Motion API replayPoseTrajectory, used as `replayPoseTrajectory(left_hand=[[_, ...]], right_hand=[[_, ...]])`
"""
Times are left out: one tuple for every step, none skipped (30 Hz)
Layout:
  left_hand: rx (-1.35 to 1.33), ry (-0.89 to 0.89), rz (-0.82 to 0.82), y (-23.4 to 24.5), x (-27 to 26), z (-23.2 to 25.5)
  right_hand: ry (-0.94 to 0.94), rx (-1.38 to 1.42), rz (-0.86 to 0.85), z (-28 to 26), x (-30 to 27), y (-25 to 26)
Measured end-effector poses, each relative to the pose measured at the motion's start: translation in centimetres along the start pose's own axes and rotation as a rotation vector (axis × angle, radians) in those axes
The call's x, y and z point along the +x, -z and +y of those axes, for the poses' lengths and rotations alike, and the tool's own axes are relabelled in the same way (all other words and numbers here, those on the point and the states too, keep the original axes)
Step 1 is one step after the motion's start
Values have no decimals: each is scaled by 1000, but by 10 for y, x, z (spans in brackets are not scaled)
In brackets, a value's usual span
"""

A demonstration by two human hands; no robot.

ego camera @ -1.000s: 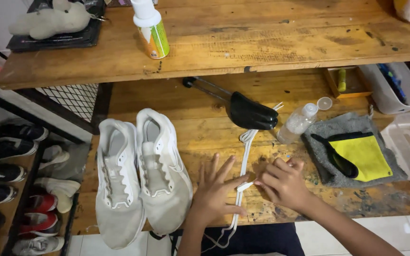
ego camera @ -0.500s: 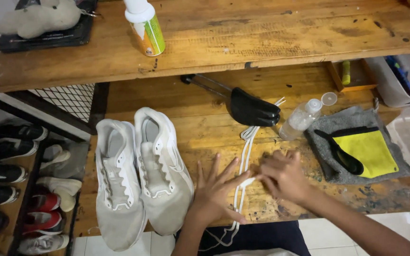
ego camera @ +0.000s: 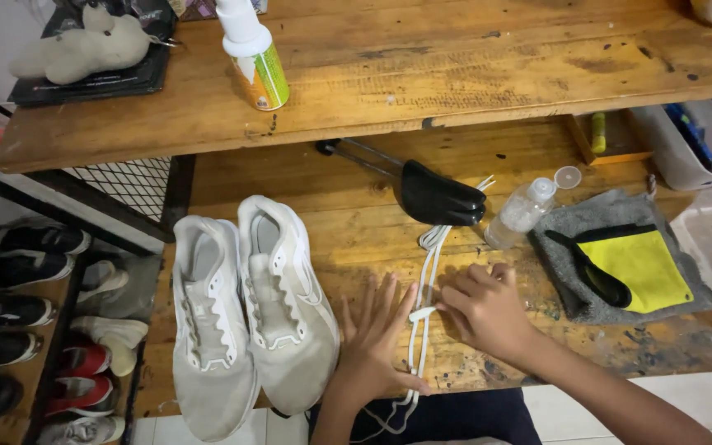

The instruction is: Cleaning white shoelaces by applying a cleaning solution and scrubbing them with a toothbrush on a wooden workbench.

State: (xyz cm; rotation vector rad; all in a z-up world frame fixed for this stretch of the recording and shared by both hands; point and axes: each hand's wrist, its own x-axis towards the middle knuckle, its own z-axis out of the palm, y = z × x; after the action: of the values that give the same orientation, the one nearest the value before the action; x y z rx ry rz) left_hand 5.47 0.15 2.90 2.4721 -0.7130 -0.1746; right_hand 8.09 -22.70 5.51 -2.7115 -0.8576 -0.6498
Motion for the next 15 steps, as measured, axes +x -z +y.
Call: replayPoseTrajectory(left_hand=[[-23, 13, -7, 0, -1, 0], [-48, 24, -14, 0, -1, 1], [-47, 25, -13, 1, -1, 1], [-42, 35, -28, 1, -1, 2], [-36, 45, -44, 2, 0, 3], [-37, 44, -43, 2, 0, 4], [-53, 41, -52, 3, 0, 4], [-68, 39, -61, 4, -1, 5], [-69, 38, -61, 4, -1, 5], [-75, 6, -56, 4, -2, 5], [-82, -26, -51, 4, -2, 4], [-80, -27, -50, 3, -2, 4], [-99, -43, -61, 2, -3, 4], [-118, -58, -72, 2, -3, 3], [-116, -58, -70, 2, -3, 2]], right_hand=[[1, 3, 2, -1, 3, 2], [-31, -41, -24, 1, 6, 5], [-64, -85, -50, 3, 10, 7], [-64, -86, -51, 4, 12, 9], [-106, -110, -62, 6, 13, 11], [-147, -134, -72, 7, 13, 13], [-147, -136, -72, 7, 14, 13], [-125, -130, -19, 7, 13, 12], [-103, -125, 35, 8, 12, 11], [-103, -125, 35, 9, 11, 9], [-117, -148, 42, 11, 10, 6], [-131, -170, 51, 14, 8, 5], [-131, -171, 53, 17, 4, 6], [-161, -158, 91, 21, 0, 8], [-192, -144, 128, 25, -4, 9]])
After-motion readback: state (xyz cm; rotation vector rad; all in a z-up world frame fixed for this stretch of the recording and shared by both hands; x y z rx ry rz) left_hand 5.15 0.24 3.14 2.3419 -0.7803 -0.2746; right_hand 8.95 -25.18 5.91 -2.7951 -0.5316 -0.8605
